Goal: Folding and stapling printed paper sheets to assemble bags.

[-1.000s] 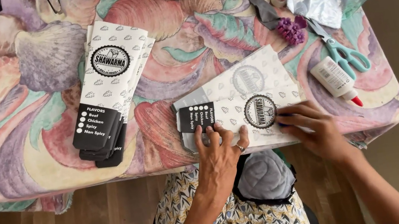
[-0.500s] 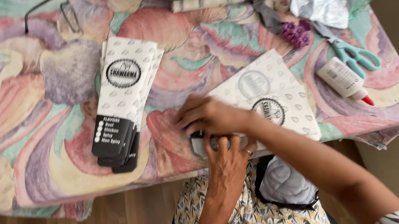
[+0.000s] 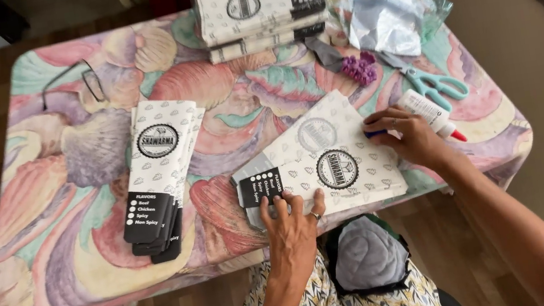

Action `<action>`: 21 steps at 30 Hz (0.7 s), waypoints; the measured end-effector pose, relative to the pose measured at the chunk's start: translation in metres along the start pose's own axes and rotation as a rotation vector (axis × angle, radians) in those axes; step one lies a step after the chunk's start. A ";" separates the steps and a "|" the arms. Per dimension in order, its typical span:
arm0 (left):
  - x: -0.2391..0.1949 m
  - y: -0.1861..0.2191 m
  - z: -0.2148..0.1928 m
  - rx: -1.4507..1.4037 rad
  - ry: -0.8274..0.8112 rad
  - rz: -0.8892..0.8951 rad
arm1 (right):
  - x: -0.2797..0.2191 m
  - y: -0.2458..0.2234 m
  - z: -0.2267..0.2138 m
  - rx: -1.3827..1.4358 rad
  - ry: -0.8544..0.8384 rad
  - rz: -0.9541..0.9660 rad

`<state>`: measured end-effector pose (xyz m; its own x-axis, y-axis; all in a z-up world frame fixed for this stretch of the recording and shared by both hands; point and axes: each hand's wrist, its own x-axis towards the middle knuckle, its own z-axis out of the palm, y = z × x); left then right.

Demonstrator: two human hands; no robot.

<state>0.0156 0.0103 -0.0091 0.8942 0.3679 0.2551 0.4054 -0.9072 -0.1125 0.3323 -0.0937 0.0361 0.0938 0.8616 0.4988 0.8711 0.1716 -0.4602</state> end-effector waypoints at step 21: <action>0.057 -0.021 0.066 -0.024 0.194 0.159 | -0.052 0.010 0.031 -0.193 0.384 0.144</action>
